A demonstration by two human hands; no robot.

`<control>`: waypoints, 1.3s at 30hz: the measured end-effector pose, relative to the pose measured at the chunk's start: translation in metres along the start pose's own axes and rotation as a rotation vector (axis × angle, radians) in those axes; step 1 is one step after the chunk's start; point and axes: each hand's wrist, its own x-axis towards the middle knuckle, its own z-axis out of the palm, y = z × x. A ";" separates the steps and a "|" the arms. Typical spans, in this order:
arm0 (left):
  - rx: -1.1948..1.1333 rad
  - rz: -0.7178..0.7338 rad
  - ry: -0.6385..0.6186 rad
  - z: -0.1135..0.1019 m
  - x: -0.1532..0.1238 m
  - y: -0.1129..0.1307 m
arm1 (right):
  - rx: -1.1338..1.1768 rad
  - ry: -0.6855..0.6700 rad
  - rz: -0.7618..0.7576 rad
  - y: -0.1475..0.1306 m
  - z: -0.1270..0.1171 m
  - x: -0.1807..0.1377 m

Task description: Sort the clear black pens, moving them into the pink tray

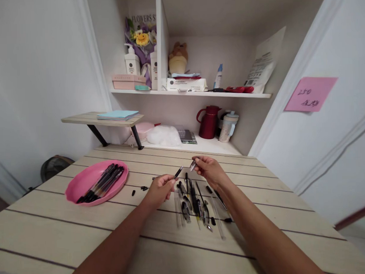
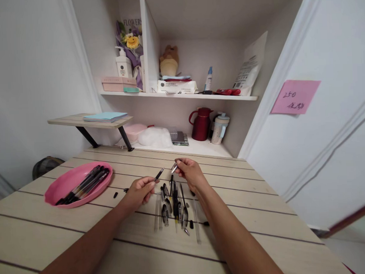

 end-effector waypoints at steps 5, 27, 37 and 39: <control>0.065 0.020 0.004 0.004 -0.002 0.000 | 0.326 0.054 -0.060 -0.008 0.006 -0.009; 0.141 0.090 0.037 0.004 -0.004 0.003 | 0.135 -0.125 0.019 0.005 0.038 -0.028; 0.151 0.150 0.138 0.005 -0.002 0.007 | 0.106 -0.136 0.037 -0.010 0.034 -0.032; 0.288 0.173 0.260 -0.007 0.003 0.012 | 0.071 -0.106 0.051 -0.016 0.029 -0.032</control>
